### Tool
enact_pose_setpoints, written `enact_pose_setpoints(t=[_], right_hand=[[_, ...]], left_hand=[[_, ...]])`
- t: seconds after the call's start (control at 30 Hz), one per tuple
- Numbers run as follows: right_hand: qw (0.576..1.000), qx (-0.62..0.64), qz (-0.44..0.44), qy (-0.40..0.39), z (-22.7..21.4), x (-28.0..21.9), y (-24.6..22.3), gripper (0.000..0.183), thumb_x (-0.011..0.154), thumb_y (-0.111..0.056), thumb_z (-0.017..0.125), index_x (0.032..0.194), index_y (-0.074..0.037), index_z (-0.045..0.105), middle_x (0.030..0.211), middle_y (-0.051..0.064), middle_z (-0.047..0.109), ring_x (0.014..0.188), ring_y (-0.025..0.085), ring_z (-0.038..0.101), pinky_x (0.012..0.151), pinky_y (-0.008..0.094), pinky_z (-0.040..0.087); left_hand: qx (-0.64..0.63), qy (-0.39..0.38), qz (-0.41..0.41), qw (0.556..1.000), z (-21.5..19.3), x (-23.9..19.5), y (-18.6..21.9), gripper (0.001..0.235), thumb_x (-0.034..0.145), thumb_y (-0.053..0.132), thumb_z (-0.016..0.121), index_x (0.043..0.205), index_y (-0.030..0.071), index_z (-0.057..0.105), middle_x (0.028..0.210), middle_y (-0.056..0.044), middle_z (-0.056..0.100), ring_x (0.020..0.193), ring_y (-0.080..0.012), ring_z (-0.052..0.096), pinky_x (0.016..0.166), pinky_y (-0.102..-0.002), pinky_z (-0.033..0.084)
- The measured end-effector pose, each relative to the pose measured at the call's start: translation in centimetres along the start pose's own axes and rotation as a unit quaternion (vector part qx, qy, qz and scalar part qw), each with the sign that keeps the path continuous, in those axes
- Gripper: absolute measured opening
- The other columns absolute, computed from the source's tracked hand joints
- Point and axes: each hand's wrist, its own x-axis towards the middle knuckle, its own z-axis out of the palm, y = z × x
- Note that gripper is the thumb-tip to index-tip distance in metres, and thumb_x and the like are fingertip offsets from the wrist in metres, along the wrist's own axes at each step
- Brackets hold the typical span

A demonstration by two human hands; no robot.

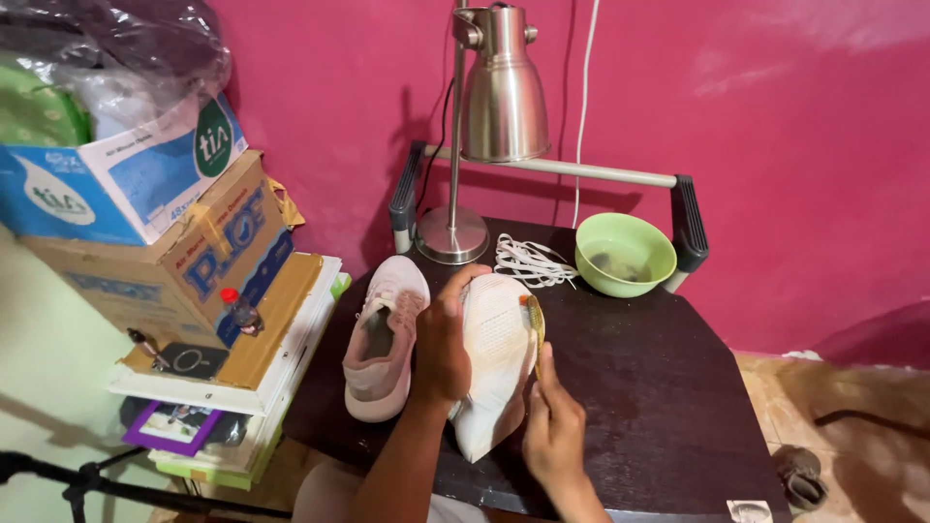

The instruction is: The person scrubs a white sneaker with a toothbrush, repeatedly dipping the brush into a green bowl of water. They clean the upper, sides, and sole of the shoe, rotating it to reach different areas. The other sneaker remains on the table.

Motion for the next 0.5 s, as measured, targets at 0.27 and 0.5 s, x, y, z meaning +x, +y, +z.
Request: enact_pose_setpoints(t=[0.27,0.5], right_hand=[[0.998,-0.006,0.039,0.052,0.3,0.7,0.3,0.053,0.099,-0.001,0.047,0.152,0.001,0.042,0.156,0.018,0.047,0.135,0.026,0.059,0.11,0.031,0.048],[1.0,-0.003,0.019,0.02,1.3,-0.9,1.6,0.029,0.097,-0.006,0.043,0.122,-0.007,0.058,0.098,0.005,0.072,0.078,0.02,0.063,0.074,0.033,0.052]], left_hand=[[0.006,0.006,0.008,1.0,-0.3,0.0,-0.3,0.071,0.106,0.054,0.018,0.131,0.002,0.061,0.124,-0.014,0.07,0.118,-0.0263,0.065,0.099,-0.036,0.046],[-0.007,0.008,-0.041,0.999,-0.9,0.6,-1.9,0.065,0.106,0.049,0.02,0.13,0.005,0.062,0.126,-0.013,0.069,0.119,-0.0241,0.063,0.101,-0.034,0.044]])
